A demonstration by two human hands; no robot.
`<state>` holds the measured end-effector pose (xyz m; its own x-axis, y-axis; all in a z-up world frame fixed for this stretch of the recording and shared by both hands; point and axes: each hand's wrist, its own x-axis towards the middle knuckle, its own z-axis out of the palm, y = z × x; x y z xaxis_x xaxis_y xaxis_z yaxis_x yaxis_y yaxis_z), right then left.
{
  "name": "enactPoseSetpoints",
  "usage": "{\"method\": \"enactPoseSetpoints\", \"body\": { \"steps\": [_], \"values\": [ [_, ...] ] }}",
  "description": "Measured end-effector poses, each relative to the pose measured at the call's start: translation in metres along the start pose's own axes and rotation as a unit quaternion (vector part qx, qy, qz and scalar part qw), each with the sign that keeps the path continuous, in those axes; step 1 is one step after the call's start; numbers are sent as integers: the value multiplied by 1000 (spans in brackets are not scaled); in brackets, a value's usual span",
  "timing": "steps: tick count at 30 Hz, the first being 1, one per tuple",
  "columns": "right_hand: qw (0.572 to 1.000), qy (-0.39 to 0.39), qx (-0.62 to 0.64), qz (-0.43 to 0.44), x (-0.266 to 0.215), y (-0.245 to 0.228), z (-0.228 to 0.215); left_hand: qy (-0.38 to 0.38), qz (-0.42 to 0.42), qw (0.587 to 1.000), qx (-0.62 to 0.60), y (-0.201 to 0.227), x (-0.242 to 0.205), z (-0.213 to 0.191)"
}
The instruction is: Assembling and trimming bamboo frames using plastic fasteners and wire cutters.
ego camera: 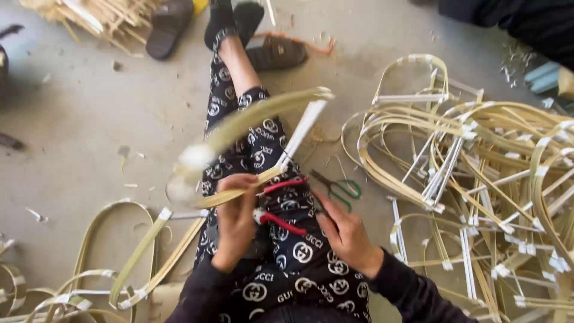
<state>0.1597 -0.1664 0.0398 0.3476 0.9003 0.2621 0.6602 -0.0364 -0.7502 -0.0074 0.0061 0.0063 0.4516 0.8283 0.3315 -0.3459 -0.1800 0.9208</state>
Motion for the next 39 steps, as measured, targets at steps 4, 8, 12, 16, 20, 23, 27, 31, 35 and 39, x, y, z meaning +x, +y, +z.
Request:
{"method": "enactPoseSetpoints", "body": {
  "steps": [4,8,12,16,20,23,27,31,35,39],
  "values": [
    [999,-34,23,-14,-24,0,2,73,-109,982,-137,36,11,-40],
    [990,-140,-3,-28,-34,-6,9,71,-173,930,-316,52,1,-67],
    [988,-136,71,-22,-13,-17,9,84,-252,857,-442,51,-20,-76],
    [959,-132,242,71,39,-45,12,172,-363,780,-480,44,-42,-59],
    [910,-159,382,30,49,-42,36,130,-427,747,-492,51,-48,-45],
    [908,-149,392,-4,49,-40,52,-8,-420,813,-403,67,-42,-48],
    [898,-134,417,46,52,-46,57,-78,-422,903,11,8,-96,-80],
    [898,-154,411,41,56,-59,55,45,121,914,386,102,-26,-37],
    [936,-169,308,9,51,-55,60,-66,179,899,394,99,35,-36],
    [983,-164,43,-69,50,-31,61,-232,76,925,292,82,61,-32]
  ]
}}
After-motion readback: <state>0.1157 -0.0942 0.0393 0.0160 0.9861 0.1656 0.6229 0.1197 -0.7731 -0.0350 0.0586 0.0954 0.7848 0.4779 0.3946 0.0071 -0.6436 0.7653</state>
